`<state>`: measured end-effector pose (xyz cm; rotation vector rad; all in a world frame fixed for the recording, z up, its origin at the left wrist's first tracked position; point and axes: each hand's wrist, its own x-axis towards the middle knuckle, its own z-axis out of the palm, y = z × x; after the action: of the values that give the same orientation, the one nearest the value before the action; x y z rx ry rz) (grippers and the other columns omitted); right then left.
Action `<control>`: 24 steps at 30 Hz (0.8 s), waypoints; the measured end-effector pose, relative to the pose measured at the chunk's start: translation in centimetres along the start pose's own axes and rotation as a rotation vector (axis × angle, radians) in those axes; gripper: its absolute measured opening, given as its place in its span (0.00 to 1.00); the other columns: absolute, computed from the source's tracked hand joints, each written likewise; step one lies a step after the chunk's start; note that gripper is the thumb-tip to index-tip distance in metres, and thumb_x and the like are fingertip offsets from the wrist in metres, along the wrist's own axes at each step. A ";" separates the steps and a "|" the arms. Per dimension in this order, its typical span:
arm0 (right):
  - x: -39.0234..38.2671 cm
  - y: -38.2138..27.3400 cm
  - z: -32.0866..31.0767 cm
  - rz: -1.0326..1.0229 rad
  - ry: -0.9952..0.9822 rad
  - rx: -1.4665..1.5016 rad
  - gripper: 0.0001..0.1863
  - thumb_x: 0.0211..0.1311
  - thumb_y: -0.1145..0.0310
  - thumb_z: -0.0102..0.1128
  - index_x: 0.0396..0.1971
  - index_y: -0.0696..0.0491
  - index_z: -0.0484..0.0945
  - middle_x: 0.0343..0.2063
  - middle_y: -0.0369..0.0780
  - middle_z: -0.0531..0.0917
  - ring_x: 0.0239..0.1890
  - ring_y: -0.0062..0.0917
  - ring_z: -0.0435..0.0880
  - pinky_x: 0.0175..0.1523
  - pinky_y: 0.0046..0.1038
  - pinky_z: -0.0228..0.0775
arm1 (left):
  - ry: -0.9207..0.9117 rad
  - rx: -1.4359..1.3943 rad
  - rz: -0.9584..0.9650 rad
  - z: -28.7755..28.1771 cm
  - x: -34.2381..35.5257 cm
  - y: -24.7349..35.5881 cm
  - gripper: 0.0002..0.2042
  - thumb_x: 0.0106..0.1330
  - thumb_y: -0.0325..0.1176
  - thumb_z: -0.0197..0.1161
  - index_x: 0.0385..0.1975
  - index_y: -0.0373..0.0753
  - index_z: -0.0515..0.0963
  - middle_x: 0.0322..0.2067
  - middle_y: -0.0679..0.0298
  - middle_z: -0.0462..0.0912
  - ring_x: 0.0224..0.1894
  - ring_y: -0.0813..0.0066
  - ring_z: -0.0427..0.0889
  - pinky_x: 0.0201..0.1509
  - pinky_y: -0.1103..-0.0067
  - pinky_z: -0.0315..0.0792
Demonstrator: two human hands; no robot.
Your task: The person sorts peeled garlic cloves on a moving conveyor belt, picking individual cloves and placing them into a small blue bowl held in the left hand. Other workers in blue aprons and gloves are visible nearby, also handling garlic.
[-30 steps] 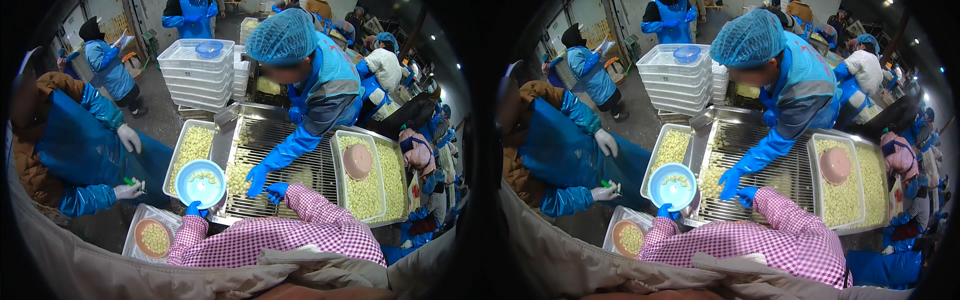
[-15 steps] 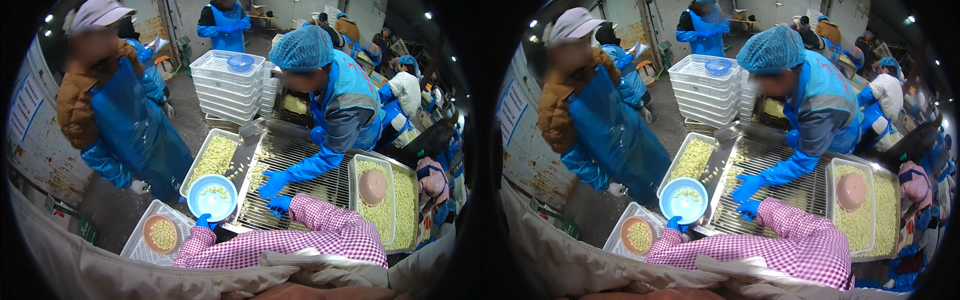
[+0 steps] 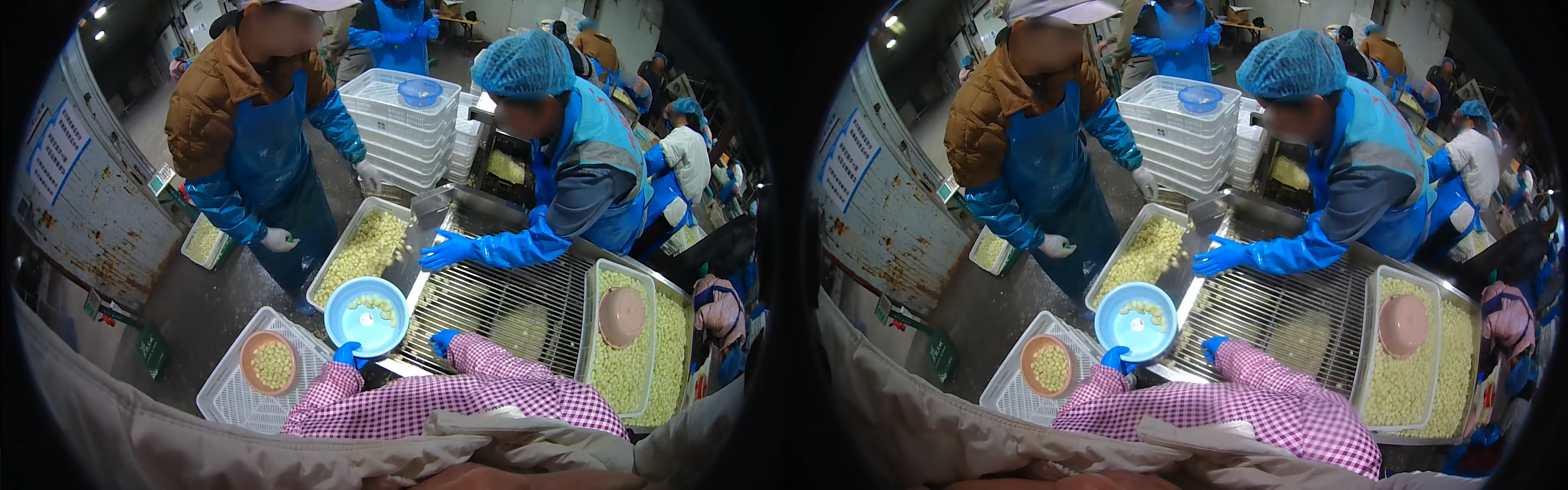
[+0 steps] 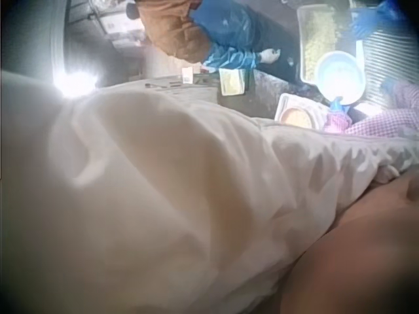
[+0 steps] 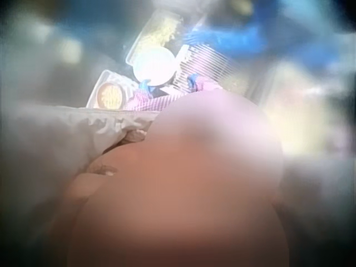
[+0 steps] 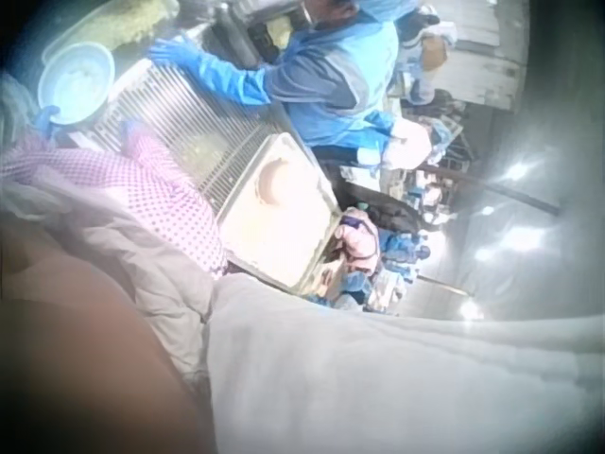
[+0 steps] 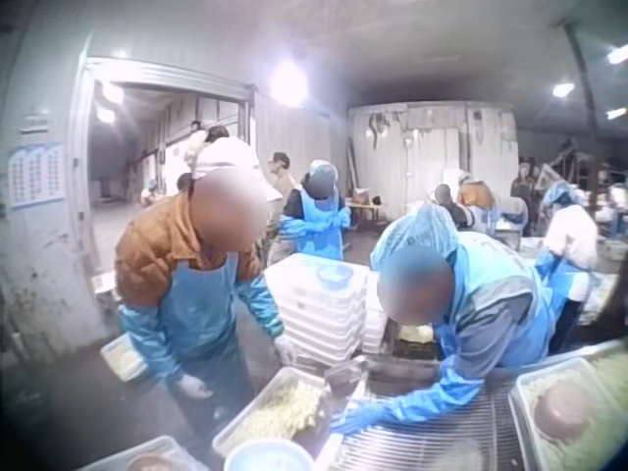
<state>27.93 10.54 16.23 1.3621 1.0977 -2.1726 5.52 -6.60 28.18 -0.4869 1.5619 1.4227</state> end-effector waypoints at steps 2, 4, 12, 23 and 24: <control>1.4 1.4 -1.0 -0.036 -0.063 -0.121 0.17 0.64 0.57 0.52 0.47 0.51 0.76 0.27 0.39 0.81 0.24 0.25 0.80 0.27 0.28 0.73 | 0.019 0.053 0.002 0.1 0.8 0.1 0.22 0.55 0.31 0.57 0.50 0.32 0.68 0.40 0.51 0.80 0.40 0.59 0.82 0.36 0.71 0.79; 2.6 2.8 -2.9 -0.072 -0.038 -0.134 0.16 0.62 0.58 0.53 0.44 0.50 0.78 0.27 0.38 0.81 0.24 0.25 0.80 0.28 0.29 0.73 | 0.030 0.135 -0.023 -0.4 1.3 0.5 0.18 0.55 0.33 0.58 0.45 0.34 0.71 0.35 0.55 0.81 0.32 0.63 0.81 0.26 0.75 0.75; 2.9 11.4 -12.2 0.054 0.216 -0.196 0.13 0.62 0.60 0.49 0.27 0.53 0.77 0.19 0.38 0.78 0.21 0.26 0.77 0.25 0.32 0.69 | 0.036 0.152 -0.004 -2.6 2.8 2.4 0.19 0.55 0.34 0.57 0.47 0.35 0.71 0.39 0.54 0.81 0.37 0.63 0.82 0.33 0.74 0.78; 12.3 16.7 -6.3 0.234 0.069 0.434 0.17 0.63 0.50 0.52 0.29 0.49 0.74 0.20 0.37 0.74 0.22 0.31 0.73 0.27 0.36 0.68 | 0.042 -0.023 -0.032 -1.5 5.0 3.6 0.16 0.56 0.29 0.56 0.44 0.30 0.71 0.33 0.51 0.81 0.30 0.62 0.82 0.28 0.74 0.77; 13.1 14.9 -4.9 0.217 -0.188 0.487 0.18 0.63 0.48 0.51 0.32 0.48 0.76 0.21 0.38 0.75 0.23 0.29 0.73 0.28 0.35 0.70 | 0.060 0.007 -0.031 -1.6 5.5 3.5 0.16 0.56 0.29 0.56 0.43 0.30 0.71 0.32 0.52 0.81 0.29 0.62 0.81 0.25 0.74 0.76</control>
<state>34.17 6.14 -2.69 1.3461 0.3408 -2.4288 -0.48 -5.68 25.40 -0.5512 1.6002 1.3900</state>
